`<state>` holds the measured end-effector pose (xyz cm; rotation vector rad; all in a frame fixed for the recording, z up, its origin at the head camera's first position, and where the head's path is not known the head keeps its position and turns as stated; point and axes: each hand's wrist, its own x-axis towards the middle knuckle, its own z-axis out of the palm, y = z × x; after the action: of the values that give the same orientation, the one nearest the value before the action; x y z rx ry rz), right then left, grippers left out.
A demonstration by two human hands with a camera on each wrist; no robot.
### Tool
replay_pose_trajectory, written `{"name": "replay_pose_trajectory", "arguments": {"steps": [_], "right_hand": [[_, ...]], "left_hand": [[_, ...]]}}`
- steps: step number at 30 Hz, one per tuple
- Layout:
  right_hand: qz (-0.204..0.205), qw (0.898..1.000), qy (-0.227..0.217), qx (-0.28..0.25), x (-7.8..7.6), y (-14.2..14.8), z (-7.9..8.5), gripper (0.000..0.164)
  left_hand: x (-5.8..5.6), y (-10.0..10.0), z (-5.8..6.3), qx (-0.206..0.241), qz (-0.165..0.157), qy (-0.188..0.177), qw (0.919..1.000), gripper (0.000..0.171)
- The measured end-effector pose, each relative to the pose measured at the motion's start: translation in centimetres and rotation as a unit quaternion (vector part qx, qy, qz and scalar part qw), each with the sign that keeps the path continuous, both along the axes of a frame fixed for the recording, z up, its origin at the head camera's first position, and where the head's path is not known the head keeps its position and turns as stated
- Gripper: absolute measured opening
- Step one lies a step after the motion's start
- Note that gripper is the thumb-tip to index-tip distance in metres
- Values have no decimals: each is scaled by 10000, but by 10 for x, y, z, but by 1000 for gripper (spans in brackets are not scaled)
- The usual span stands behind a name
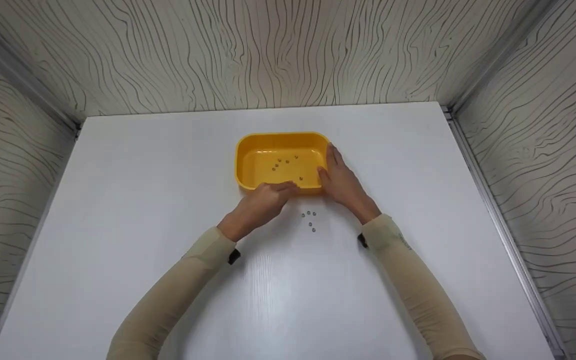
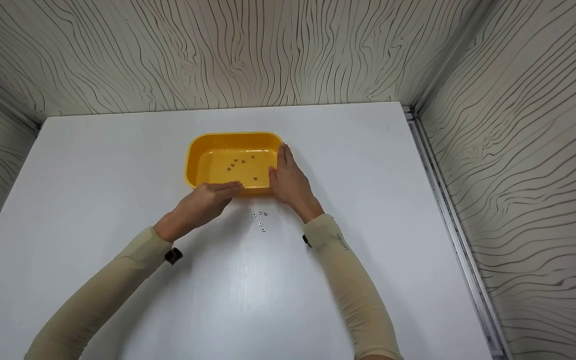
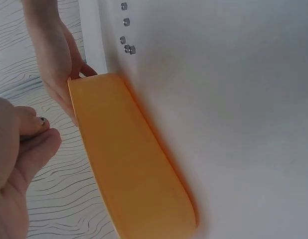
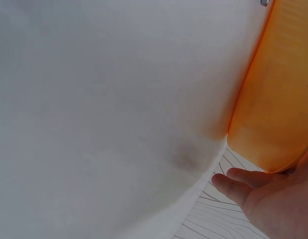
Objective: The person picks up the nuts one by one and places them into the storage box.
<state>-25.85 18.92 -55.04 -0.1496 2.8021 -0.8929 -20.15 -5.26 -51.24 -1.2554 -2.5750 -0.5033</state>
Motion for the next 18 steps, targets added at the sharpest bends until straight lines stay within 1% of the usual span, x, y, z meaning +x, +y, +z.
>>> {"name": "replay_pose_trajectory", "arguments": {"steps": [2,4,6,8,11,18], "right_hand": [[-17,10000,3,-2,0,0,-1,78],[-33,10000,-32,-27,0,0,-1,78],[-47,9999,-73,-56,0,-1,-1,78],[-56,9999,-117,-72,1,-1,-1,79],[-70,9998,-165,-53,1,-1,0,78],[-77,9999,-141,-5,0,-1,1,77]], "left_hand": [[-5,0,0,427,101,-430,9981,24],[-9,1,0,840,272,-863,9923,25],[-13,1,0,1260,478,-1297,9823,26],[-16,1,0,1620,681,-1640,9707,26],[-20,1,1,2083,913,-1999,9531,25],[-27,3,7,2639,1478,-2540,9187,24]]}}
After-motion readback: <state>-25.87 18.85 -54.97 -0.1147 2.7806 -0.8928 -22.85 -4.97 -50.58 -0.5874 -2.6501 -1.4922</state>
